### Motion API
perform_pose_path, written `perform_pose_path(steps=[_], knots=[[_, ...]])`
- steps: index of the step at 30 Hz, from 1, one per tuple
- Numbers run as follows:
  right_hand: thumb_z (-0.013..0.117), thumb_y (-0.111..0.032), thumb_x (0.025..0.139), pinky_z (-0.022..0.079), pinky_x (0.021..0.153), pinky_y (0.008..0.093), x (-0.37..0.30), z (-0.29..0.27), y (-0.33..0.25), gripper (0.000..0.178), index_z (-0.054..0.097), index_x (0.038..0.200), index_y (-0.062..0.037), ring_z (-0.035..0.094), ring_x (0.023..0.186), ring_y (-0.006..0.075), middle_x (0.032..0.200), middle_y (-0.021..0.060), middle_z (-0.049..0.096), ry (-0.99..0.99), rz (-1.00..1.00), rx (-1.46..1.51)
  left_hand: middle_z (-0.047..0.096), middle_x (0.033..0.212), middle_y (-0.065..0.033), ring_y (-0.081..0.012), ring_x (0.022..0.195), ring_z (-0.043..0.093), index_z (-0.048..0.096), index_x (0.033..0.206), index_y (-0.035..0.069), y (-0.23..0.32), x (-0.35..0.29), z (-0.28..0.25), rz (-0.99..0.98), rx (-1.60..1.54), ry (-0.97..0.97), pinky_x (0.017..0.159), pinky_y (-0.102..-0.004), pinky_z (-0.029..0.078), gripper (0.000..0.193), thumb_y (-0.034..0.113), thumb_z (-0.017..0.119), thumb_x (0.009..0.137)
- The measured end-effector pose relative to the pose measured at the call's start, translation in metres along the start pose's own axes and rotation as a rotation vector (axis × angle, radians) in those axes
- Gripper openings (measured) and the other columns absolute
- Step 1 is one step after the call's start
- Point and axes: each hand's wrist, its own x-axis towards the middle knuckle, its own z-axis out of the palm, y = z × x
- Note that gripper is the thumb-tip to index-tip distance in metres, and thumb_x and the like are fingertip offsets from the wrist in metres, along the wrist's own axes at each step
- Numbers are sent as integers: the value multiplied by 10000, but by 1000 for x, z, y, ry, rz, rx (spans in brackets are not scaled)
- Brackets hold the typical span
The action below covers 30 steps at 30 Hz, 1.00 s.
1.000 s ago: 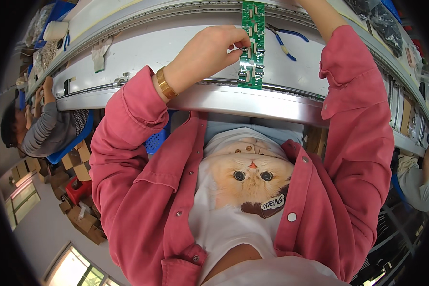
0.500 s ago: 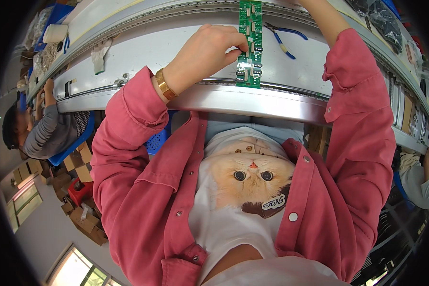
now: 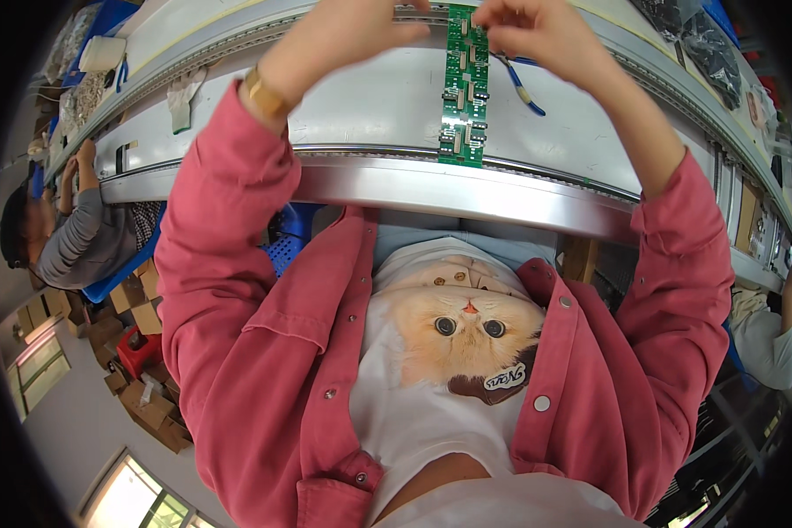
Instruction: The person inserts small electronic components onto a circuit board by hand, pushes the assembled board down the conveyor track, and retrieves another circuit board to insert more components.
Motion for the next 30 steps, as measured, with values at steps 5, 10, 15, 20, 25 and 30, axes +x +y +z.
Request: perform_pose_path(steps=[5, 10, 15, 20, 25, 30], knots=[[609, 30, 781, 465, 637, 224, -30, 19, 4, 195, 678, 953, -33, 561, 680, 102, 848, 24, 652, -72, -217, -84, 636, 979, -193, -368, 841, 602, 634, 985, 8, -87, 69, 26, 139, 211, 358, 779, -407, 485, 242, 129, 582, 782], [616, 37, 776, 466, 635, 225, -43, 21, -1, 191, 666, 949, -27, 558, 677, 99, 836, 18, 649, -34, -177, -199, 626, 941, -200, -387, 812, 588, 645, 940, 8, -77, 84, 41, 60, 182, 376, 772, -415, 481, 215, 125, 546, 790], [618, 20, 742, 462, 603, 267, -41, 23, 3, 143, 661, 867, -36, 565, 627, 152, 771, 36, 637, -5, -255, -220, 625, 890, -189, -386, 780, 580, 657, 841, 6, -73, 85, 37, -12, 106, 331, 753, -417, 476, 166, 112, 547, 778], [621, 14, 725, 463, 596, 296, -40, 24, 7, 106, 650, 815, -33, 562, 610, 188, 751, 47, 630, 32, -324, -255, 636, 833, -178, -379, 751, 584, 656, 753, 9, -50, 80, 8, -42, -346, 204, 727, -417, 474, 138, 105, 558, 759], [622, 9, 723, 465, 603, 313, -39, 26, 3, 84, 640, 796, -27, 562, 613, 207, 759, 53, 628, 37, -371, -298, 647, 777, -178, -373, 720, 594, 658, 740, 17, -65, 79, 25, -146, -92, 281, 703, -418, 477, 122, 99, 566, 738], [620, 0, 725, 467, 609, 323, -40, 26, 2, 65, 634, 784, -23, 567, 620, 221, 762, 57, 627, 48, -391, -337, 653, 740, -182, -370, 693, 600, 660, 743, 19, -73, 81, 30, -104, 48, 363, 683, -419, 481, 116, 91, 571, 721]])
